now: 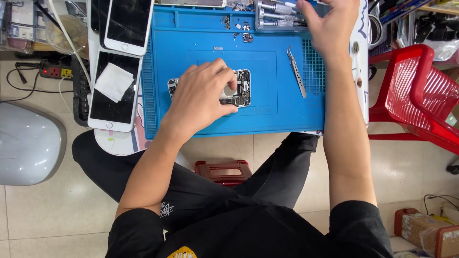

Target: Assembling internal components of a smartphone using tweezers and a screwdriver on a repair mat.

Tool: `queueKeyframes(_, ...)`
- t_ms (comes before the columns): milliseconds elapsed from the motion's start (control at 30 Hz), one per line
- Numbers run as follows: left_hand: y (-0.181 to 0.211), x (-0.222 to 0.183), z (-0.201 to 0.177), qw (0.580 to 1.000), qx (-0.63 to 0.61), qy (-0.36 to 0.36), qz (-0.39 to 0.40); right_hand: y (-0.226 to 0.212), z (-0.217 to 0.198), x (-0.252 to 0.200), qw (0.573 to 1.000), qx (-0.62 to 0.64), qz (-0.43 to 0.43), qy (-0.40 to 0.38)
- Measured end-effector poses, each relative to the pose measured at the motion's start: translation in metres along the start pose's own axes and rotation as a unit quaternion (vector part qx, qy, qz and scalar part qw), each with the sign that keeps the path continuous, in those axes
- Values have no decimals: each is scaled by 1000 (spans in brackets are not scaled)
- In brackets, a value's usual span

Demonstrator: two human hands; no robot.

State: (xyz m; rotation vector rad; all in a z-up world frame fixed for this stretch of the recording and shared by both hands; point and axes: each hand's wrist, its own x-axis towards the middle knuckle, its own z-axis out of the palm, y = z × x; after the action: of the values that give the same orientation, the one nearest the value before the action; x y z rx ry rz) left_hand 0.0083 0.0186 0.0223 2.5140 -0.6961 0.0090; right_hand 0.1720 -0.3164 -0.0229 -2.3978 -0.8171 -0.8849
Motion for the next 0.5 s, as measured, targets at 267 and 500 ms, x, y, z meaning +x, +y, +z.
queueKeyframes(267,14,-15,-43,974,-186,128,12,-21,-2,2,1000,-9,-2,-14)
queueKeyframes(500,15,-19,-23,905,-383,176,-61,-33,2,4,998,-47,-28,9)
